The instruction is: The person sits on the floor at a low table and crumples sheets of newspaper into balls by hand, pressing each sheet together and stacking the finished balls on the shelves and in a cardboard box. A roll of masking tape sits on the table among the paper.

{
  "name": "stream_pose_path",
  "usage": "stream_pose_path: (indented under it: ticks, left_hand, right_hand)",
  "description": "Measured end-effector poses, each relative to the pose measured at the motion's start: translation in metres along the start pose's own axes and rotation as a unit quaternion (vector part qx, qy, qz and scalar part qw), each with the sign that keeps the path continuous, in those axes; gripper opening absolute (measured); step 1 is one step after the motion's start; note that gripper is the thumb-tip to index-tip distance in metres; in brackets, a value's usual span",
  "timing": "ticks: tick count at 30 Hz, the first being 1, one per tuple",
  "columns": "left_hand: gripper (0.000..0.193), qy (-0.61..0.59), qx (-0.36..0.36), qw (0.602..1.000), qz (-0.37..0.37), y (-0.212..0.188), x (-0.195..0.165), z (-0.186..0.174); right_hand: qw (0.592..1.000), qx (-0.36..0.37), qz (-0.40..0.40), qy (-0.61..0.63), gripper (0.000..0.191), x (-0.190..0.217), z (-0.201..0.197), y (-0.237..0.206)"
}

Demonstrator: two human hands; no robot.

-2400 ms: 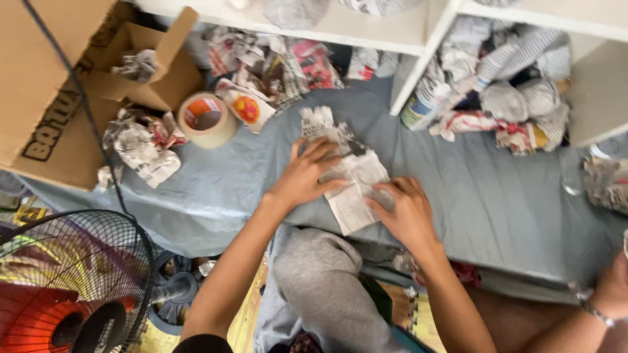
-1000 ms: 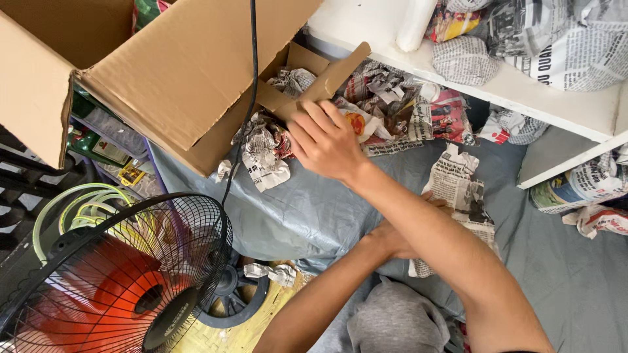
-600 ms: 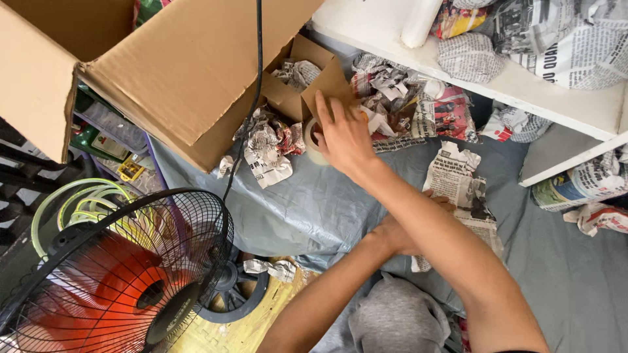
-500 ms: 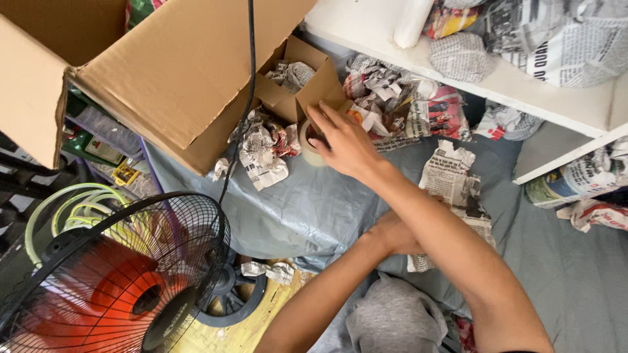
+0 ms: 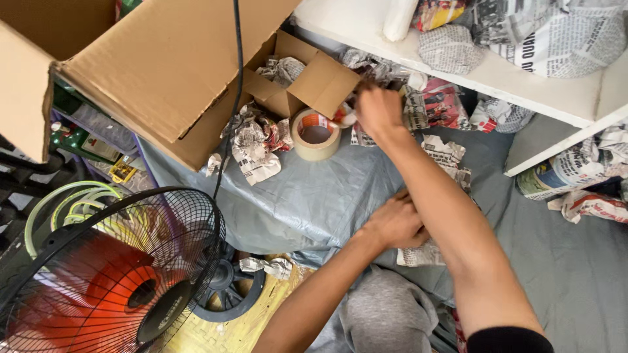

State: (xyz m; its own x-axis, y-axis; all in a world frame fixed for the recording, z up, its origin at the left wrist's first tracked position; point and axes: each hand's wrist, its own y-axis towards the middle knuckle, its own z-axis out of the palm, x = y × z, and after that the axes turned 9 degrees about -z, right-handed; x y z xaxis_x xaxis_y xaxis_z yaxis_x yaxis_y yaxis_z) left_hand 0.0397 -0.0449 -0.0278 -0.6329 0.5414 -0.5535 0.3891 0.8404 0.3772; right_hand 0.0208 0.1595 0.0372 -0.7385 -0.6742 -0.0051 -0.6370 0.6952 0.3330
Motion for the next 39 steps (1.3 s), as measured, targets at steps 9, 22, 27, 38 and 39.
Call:
stream_pose_path:
  ticks: [9, 22, 27, 38, 39]
  left_hand:
    - [0.048, -0.052, 0.103, 0.989, -0.089, -0.001, 0.003, 0.001]
    - [0.024, -0.016, -0.032, 0.999, 0.038, 0.005, -0.008, -0.027]
    - [0.033, -0.054, 0.188, 0.970, -0.145, 0.005, -0.005, -0.039]
    - [0.030, -0.086, -0.046, 0.993, -0.067, 0.003, 0.003, -0.044]
    - [0.033, -0.101, -0.042, 0.989, -0.097, 0.002, 0.001, -0.047]
  right_hand:
    - [0.983, 0.079, -0.018, -0.164, 0.018, 0.016, 0.014, 0.056]
    - [0.709, -0.097, 0.078, 0.694, 0.017, -0.039, -0.038, -0.113]
    - [0.634, -0.144, 0.053, 0.758, 0.028, -0.068, -0.056, -0.229]
    - [0.689, -0.272, 0.192, 0.643, 0.033, -0.037, -0.061, -0.301]
    - [0.702, -0.289, 0.196, 0.621, 0.034, -0.035, -0.062, -0.299]
